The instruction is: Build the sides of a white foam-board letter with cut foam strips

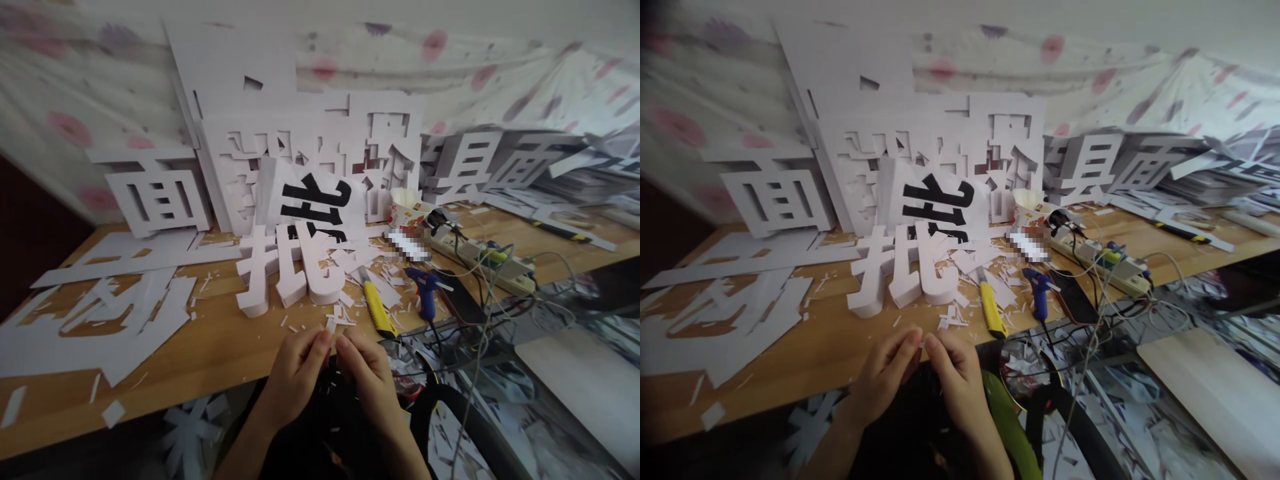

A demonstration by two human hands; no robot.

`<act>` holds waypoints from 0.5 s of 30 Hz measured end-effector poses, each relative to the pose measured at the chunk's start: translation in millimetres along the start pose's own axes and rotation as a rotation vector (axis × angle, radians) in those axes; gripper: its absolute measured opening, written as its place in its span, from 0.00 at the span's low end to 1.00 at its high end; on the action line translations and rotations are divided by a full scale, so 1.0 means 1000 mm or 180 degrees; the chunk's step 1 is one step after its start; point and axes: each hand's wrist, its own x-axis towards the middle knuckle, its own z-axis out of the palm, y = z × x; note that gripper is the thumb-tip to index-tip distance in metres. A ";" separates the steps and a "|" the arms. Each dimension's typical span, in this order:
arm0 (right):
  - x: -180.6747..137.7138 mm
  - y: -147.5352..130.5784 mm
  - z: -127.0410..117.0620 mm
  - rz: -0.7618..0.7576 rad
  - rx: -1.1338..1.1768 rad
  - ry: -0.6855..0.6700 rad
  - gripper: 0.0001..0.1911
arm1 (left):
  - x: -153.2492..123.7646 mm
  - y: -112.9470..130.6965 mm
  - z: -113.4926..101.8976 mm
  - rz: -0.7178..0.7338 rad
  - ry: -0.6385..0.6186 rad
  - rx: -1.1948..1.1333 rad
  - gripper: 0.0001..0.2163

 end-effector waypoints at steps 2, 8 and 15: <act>0.000 0.003 0.002 0.0155 0.0218 -0.0047 0.28 | 0.000 -0.002 0.002 -0.0105 -0.0032 -0.0206 0.22; 0.002 0.016 0.008 0.0628 0.1184 -0.0323 0.27 | 0.000 -0.013 0.005 -0.0597 -0.0194 -0.1330 0.26; 0.006 0.020 0.009 0.0611 0.1591 -0.0274 0.27 | 0.006 -0.001 -0.002 -0.0531 -0.0185 -0.2051 0.28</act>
